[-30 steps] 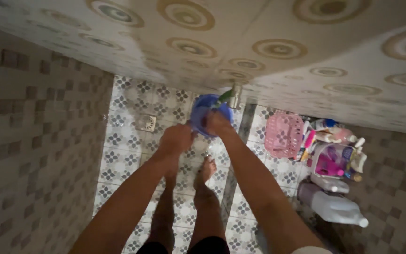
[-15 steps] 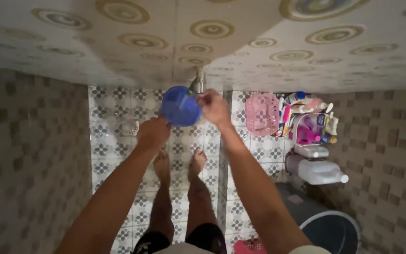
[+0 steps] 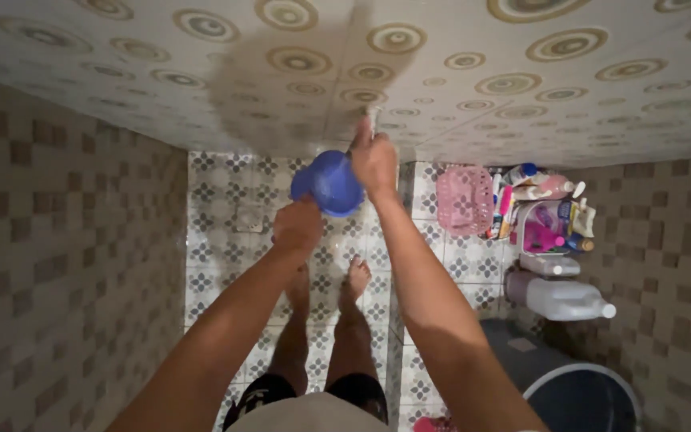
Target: The person fills a large grey bucket with water from a wall tap, then empties it. They then fill a blue plastic cup with water and scrub it with a pink brush. The person is barefoot in a tiled bathroom.
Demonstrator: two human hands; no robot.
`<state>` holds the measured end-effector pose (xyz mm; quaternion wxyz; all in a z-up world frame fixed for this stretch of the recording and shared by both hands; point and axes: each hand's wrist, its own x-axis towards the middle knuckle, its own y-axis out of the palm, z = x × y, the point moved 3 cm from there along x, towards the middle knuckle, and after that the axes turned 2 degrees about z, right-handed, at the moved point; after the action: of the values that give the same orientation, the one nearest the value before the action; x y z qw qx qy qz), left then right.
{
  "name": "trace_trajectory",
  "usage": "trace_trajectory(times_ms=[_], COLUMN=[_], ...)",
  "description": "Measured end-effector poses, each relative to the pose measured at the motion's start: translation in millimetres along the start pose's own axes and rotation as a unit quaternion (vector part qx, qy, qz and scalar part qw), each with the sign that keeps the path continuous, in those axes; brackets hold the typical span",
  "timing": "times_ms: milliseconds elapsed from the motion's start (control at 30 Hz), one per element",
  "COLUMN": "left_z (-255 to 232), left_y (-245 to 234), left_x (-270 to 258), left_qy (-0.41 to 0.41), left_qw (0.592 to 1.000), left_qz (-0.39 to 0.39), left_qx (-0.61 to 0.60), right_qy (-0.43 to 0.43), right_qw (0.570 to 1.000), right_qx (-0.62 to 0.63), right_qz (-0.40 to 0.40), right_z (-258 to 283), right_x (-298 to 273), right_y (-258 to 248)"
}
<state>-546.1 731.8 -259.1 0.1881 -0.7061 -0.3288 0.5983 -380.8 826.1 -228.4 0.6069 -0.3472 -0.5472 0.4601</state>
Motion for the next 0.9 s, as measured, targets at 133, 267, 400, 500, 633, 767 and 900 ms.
trace_trajectory(times_ms=[133, 267, 400, 500, 633, 767, 900], left_z=[17.3, 19.9, 6.5, 14.1, 38.0, 37.1, 53.8], left_y=[10.2, -0.4, -36.6, -23.5, 60.9, 90.4, 103.9], left_x=[7.3, -16.0, -47.6, -40.4, 14.1, 8.4, 37.4], left_qy=[-0.011, 0.036, 0.030, 0.023, 0.028, -0.020, -0.033], left_qw=[1.000, 0.999, 0.999, 0.999, 0.970, 0.840, 0.778], left_qz=[0.007, -0.030, -0.017, -0.031, -0.111, -0.355, -0.412], left_qx=[-0.009, 0.018, 0.016, 0.008, 0.213, 0.410, 0.474], right_qy=[0.356, 0.437, 0.325, 0.273, 0.364, 0.415, 0.469], right_qw=[0.832, 0.397, 0.153, 0.002, 0.124, 0.297, 0.325], right_qx=[0.375, 0.791, 0.924, 0.954, 0.912, 0.833, 0.787], right_qz=[0.203, 0.160, 0.132, 0.126, 0.142, 0.213, 0.234], right_z=[27.2, 29.5, 22.2, 24.0, 30.0, 33.3, 6.6], right_x=[12.0, -0.9, -8.9, -10.8, -12.0, -59.9, -116.3], right_y=[-65.3, -32.3, 5.6, 6.4, -27.8, -82.3, -89.5])
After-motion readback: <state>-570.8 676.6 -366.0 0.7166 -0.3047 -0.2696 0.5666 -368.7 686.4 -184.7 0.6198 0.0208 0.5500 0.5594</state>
